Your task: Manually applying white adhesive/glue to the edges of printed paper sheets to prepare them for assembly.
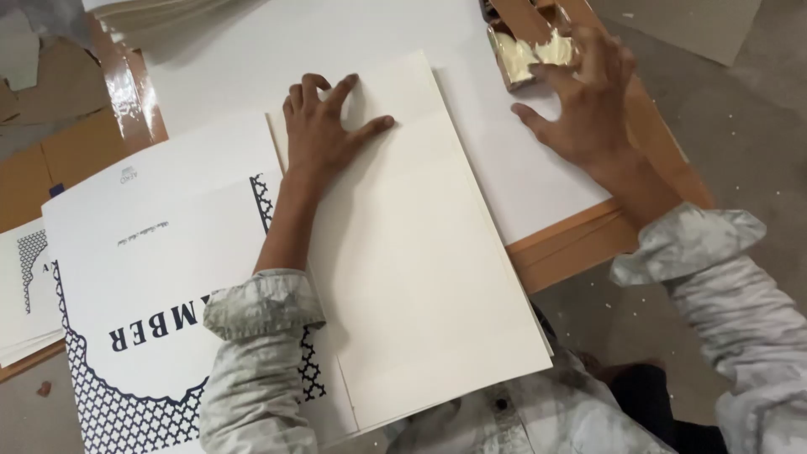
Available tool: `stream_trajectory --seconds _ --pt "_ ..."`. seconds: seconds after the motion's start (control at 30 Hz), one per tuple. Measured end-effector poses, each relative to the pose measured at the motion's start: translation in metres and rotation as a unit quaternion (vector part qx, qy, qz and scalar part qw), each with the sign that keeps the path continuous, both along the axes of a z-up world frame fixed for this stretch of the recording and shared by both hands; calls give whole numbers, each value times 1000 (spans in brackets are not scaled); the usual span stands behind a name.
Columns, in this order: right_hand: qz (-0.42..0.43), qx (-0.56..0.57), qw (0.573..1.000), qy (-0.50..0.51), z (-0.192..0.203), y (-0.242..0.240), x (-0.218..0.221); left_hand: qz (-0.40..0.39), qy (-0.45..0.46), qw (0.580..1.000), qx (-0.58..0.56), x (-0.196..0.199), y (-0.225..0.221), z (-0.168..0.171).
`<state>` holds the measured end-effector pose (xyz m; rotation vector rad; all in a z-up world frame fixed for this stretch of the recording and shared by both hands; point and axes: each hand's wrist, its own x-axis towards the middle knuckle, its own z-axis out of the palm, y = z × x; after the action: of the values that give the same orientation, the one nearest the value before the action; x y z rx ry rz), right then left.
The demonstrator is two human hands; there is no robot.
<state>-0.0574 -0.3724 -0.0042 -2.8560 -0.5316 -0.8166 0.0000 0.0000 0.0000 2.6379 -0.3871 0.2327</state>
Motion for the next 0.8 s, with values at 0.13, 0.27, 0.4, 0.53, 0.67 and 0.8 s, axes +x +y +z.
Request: stream_trajectory --seconds 0.13,0.27,0.4,0.53,0.67,0.8 --pt "27 -20 999 -7 -7 1 28 1 4 1000 -2 1 1 0" --pt "15 -66 998 1 -15 0 39 -1 -7 1000 5 2 1 -3" --pt "12 -36 999 39 -12 6 44 -3 -5 1000 8 2 1 -2" --pt "-12 -7 998 55 -16 9 53 -2 -6 1000 6 1 1 -2" --pt "-49 45 990 121 -20 3 65 -1 -5 1000 7 1 0 -2" --pt "-11 10 997 77 9 14 53 -4 -23 1000 14 5 2 -8"
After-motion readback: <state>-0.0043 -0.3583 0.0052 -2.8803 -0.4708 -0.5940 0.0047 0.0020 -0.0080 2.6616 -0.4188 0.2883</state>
